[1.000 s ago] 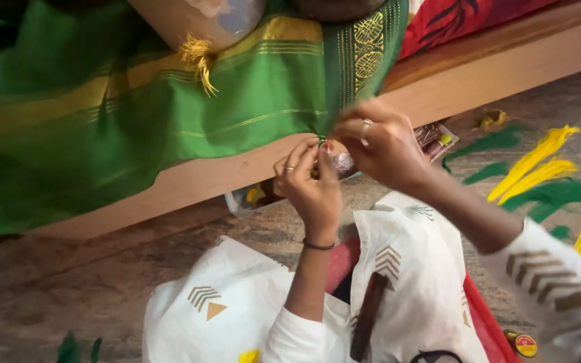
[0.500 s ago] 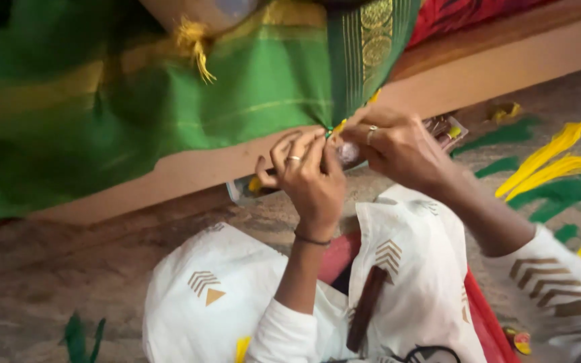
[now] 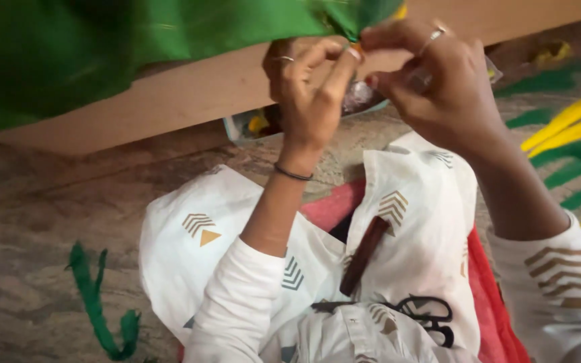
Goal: Tying and trimming decorative tassels on the edge of a green saree.
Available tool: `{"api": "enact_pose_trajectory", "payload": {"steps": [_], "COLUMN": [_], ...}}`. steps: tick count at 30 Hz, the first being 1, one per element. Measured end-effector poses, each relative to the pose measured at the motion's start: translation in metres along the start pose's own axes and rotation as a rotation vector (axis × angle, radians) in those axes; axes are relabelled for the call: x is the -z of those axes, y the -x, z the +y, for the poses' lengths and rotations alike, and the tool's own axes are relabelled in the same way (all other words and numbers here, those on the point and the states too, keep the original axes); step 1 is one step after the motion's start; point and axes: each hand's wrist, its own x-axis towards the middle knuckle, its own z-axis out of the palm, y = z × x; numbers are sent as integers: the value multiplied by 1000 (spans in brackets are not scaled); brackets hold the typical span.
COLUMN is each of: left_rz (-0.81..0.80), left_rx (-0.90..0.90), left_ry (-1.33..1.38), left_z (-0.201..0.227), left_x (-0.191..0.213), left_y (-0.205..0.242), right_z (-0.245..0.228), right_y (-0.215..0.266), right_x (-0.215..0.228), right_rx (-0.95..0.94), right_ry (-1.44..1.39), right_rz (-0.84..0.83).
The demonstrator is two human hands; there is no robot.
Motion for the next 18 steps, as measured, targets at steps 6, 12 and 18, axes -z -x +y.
{"api": "enact_pose_trajectory", "payload": {"steps": [6,12,18], "left_rz": [-17,-2,27], "left_rx": [-5,-5,5], "left_ry": [39,20,186], "left_z": [12,-9,-22], "left_x": [-2,-4,-5], "left_y": [6,4,10], "right_z": [27,13,61], "right_y": [15,11,17], "right_x": [-16,-13,-39], "right_rx": [-315,-352,-278], "right_ry": [-433,-676,-466], "right_rz": [157,59,266]}}
